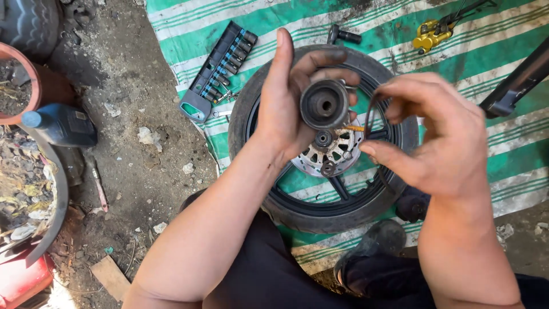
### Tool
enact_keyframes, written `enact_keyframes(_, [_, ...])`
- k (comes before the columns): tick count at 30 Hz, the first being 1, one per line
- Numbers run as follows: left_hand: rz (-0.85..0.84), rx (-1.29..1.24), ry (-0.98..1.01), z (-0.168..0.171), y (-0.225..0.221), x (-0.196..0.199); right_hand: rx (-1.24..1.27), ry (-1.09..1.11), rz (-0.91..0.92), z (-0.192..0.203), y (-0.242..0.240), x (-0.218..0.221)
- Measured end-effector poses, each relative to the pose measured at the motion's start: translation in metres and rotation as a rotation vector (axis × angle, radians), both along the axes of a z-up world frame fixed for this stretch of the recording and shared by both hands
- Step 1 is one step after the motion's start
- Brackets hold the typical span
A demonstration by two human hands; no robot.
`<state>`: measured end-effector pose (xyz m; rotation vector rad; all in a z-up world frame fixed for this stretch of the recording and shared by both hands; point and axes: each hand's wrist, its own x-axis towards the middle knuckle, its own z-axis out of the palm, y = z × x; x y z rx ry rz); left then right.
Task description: Disassembling and cleaning the speedometer gear components from a motorcycle wheel hub using a screwdriver and pliers.
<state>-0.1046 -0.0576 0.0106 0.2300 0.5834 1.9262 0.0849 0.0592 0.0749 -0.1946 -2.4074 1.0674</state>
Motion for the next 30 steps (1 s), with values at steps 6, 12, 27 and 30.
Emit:
enact_keyframes(6, [-0.106,0.230,-0.062,-0.014,0.003,0.021,0.394,0.027,-0.107,0.012,-0.026,0.003])
enact_keyframes(12, [-0.148,0.249,-0.032,-0.018,0.005,0.029,0.457,0.053,-0.093,0.010,-0.024,0.002])
enact_keyframes(27, [-0.149,0.217,0.032,-0.014,0.006,0.033,0.440,0.030,-0.076,0.004,-0.023,-0.004])
enact_keyframes(30, [-0.151,0.212,-0.005,-0.017,0.008,0.033,0.412,0.026,-0.078,0.001,-0.021,-0.003])
